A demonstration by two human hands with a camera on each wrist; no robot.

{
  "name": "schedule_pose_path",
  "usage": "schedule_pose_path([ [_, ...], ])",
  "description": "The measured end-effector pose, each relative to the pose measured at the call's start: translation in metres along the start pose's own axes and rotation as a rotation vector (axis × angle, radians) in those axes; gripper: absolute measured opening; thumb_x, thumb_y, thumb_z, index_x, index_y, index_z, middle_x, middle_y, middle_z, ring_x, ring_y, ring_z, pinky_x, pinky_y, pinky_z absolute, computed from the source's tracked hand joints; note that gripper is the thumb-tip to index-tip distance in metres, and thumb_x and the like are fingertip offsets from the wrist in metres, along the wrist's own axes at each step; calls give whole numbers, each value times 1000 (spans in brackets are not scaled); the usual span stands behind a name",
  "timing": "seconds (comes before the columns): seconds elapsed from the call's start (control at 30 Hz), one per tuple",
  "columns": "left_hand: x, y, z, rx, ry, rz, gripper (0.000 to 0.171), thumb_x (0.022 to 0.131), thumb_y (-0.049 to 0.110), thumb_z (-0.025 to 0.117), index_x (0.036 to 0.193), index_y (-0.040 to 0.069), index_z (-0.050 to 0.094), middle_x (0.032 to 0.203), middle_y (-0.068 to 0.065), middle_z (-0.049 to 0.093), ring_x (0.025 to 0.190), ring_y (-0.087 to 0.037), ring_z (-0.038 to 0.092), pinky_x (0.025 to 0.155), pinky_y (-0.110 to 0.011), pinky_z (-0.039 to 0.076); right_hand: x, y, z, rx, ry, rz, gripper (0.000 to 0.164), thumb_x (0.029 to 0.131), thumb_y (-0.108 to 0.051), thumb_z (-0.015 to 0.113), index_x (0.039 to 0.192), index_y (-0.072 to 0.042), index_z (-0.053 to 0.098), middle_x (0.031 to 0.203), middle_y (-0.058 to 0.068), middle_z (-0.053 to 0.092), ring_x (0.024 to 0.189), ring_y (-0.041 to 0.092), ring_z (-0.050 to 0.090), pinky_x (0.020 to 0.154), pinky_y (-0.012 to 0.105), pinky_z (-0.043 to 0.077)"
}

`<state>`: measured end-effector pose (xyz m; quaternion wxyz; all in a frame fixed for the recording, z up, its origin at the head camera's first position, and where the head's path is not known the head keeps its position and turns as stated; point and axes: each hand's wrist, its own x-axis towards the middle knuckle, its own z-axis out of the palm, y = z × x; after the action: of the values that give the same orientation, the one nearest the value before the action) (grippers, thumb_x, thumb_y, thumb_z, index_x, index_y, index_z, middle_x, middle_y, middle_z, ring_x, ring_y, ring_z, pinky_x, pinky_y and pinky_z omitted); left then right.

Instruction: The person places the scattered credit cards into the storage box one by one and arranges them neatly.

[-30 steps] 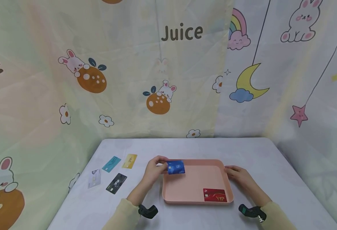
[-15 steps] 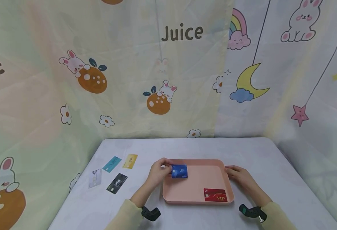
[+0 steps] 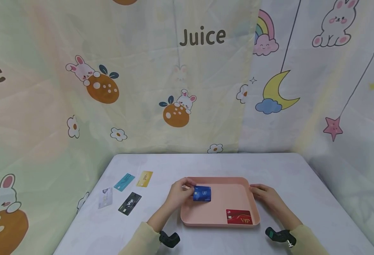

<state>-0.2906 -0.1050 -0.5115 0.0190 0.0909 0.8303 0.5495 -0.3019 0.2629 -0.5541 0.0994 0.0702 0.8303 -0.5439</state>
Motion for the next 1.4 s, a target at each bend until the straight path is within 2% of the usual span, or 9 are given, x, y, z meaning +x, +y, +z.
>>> schedule_pose_path([
  [0.47, 1, -1, 12, 52, -14, 47, 15, 91, -2, 66, 103, 4, 70, 96, -8, 67, 76, -13, 67, 62, -29, 60, 0, 1, 0, -8, 11, -15, 69, 101, -49, 62, 142, 6, 54, 146, 28, 56, 136, 44, 51, 116, 60, 37],
  [0.73, 0, 3, 21, 49, -48, 29, 15, 90, 0, 65, 103, 5, 70, 95, -5, 68, 69, -12, 66, 60, -33, 61, -1, 0, -1, -29, 12, -2, 70, 101, -50, 61, 144, 5, 52, 148, 28, 53, 139, 45, 48, 116, 61, 36],
  [1.0, -1, 2, 33, 57, -94, 20, 13, 90, -1, 66, 102, 4, 69, 91, -5, 64, 66, -12, 64, 58, -24, 57, -2, -1, 0, -39, 15, -9, 70, 102, -50, 59, 144, 6, 52, 148, 29, 52, 139, 47, 47, 116, 62, 35],
  [1.17, 1, 0, 39, 53, -102, 35, 13, 88, -4, 65, 100, 2, 69, 88, -7, 64, 64, -12, 64, 57, -25, 58, -2, 0, 1, -23, 13, -13, 71, 102, -50, 60, 144, 6, 52, 148, 29, 53, 139, 46, 47, 117, 61, 35],
  [1.4, 1, 5, 46, 69, -98, 40, 15, 86, -8, 64, 98, 1, 69, 85, -2, 63, 60, -10, 63, 54, -25, 57, -2, 0, 1, -20, 9, -15, 70, 102, -50, 59, 144, 6, 52, 149, 29, 52, 139, 46, 47, 116, 61, 36],
])
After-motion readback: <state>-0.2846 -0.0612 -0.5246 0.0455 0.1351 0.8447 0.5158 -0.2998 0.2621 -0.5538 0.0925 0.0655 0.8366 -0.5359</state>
